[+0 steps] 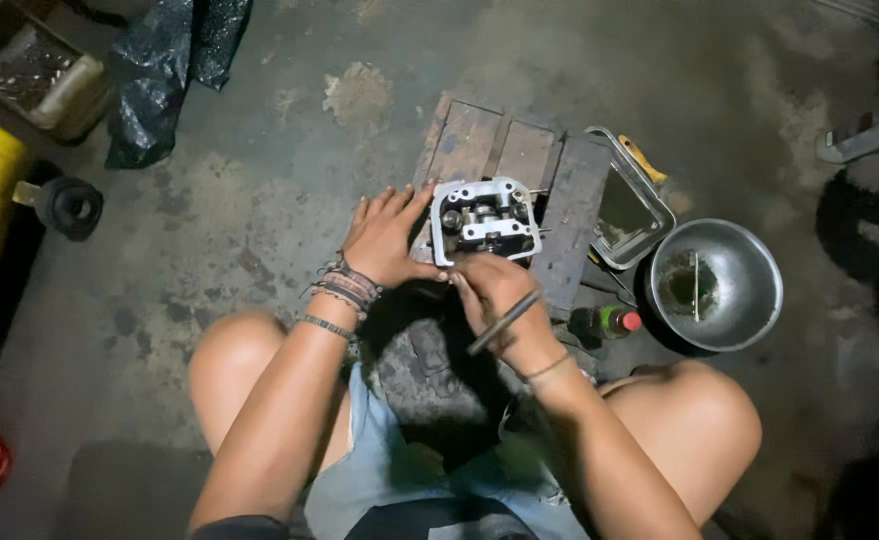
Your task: The person cleans and wipes a disassembled metal cylinder head using a cloth while it sits on a wooden crate.
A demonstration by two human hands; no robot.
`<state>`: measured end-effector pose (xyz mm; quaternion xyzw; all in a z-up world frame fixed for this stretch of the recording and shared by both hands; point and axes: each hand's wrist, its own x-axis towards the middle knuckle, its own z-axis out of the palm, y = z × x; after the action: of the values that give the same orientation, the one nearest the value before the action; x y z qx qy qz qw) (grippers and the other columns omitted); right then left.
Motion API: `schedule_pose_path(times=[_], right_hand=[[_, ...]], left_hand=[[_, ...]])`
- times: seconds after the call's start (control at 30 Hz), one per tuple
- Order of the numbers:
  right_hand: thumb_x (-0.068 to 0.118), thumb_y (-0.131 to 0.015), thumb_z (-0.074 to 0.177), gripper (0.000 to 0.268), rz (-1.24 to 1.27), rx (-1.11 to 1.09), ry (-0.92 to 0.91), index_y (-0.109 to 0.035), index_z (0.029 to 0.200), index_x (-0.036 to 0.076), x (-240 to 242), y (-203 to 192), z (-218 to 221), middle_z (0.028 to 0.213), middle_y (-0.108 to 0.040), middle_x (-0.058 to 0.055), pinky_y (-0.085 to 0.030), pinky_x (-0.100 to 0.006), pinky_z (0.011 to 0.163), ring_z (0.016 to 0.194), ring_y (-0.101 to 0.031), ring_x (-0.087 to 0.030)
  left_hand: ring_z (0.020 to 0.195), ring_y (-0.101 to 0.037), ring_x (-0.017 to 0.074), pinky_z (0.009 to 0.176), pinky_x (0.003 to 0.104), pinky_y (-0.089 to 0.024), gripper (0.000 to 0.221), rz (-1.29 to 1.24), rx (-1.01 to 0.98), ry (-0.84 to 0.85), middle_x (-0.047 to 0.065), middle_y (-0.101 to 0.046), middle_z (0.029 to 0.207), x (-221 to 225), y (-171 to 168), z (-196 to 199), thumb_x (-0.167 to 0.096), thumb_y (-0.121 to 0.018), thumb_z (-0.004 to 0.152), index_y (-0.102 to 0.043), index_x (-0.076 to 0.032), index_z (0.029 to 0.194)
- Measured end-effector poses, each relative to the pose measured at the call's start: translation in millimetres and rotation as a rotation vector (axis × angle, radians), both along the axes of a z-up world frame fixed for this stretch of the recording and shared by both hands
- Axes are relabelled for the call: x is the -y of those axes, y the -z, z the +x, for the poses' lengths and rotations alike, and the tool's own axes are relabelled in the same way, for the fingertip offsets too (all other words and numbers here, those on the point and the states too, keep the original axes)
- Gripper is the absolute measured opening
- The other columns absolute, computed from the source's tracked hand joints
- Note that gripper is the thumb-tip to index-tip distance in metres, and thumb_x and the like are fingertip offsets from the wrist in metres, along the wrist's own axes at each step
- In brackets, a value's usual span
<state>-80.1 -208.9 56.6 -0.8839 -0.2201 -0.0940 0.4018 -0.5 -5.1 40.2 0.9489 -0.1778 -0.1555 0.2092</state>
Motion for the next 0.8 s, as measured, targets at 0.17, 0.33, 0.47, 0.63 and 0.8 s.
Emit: schedule_pose_path(times=[0.17, 0.33, 0.47, 0.63, 0.8], right_hand=[[0.013, -0.061, 0.1, 0.018, 0.17, -0.068, 0.063, -0.079, 0.098, 0.011, 5.9, -14.7, 8.8, 0.092, -0.078, -0.014, -0.06, -0.041, 0.081, 0.093, -0.075, -0.036], [0.009, -0.057, 0.098, 0.018, 0.044, -0.084, -0.072, -0.075, 0.097, 0.005, -5.8, 11.2, -9.1, 0.087, -0.075, -0.021, -0.059, -0.05, 0.076, 0.09, -0.072, -0.045], [0.022, -0.059, 0.099, 0.021, 0.107, -0.121, -0.031, -0.077, 0.099, 0.012, 6.8, -12.8, -14.0, 0.09, -0.076, -0.015, -0.06, -0.047, 0.074, 0.088, -0.073, -0.042], [0.021, -0.059, 0.101, 0.021, 0.147, -0.116, 0.043, -0.077, 0.098, 0.01, 10.7, -20.1, -13.9, 0.089, -0.076, -0.016, -0.06, -0.044, 0.072, 0.086, -0.074, -0.042], [0.015, -0.063, 0.099, 0.015, 0.136, 0.102, 0.181, -0.077, 0.104, 0.011, -0.8, 27.6, 0.8, 0.097, -0.076, -0.013, -0.06, -0.041, 0.081, 0.095, -0.074, -0.036]], left_hand=[[0.151, -0.028, 0.0442, 0.12, 0.067, -0.017, 0.13, 0.005, -0.037, 0.012, 0.019, -0.038, 0.16, 2.9, -1.8, 2.9, -0.067, -0.086, 0.061, -0.019, -0.026, 0.165], [0.151, -0.028, 0.0421, 0.12, 0.066, -0.018, 0.136, 0.056, -0.018, 0.034, 0.016, -0.038, 0.161, 2.7, 13.4, 8.1, -0.073, -0.085, 0.058, -0.017, -0.026, 0.166], [0.15, -0.028, 0.0432, 0.119, 0.067, -0.02, 0.137, 0.14, 0.005, 0.047, 0.017, -0.035, 0.162, 3.8, 7.1, 6.9, -0.067, -0.087, 0.06, -0.013, -0.023, 0.167], [0.15, -0.027, 0.0442, 0.119, 0.068, -0.019, 0.133, 0.143, -0.016, 0.062, 0.018, -0.035, 0.162, 6.1, -9.3, 6.8, -0.062, -0.088, 0.063, -0.015, -0.022, 0.166], [0.149, -0.029, 0.0453, 0.118, 0.068, -0.021, 0.133, 0.033, 0.033, 0.038, 0.018, -0.038, 0.16, 6.4, -6.9, 4.9, -0.072, -0.085, 0.058, -0.024, -0.019, 0.164]])
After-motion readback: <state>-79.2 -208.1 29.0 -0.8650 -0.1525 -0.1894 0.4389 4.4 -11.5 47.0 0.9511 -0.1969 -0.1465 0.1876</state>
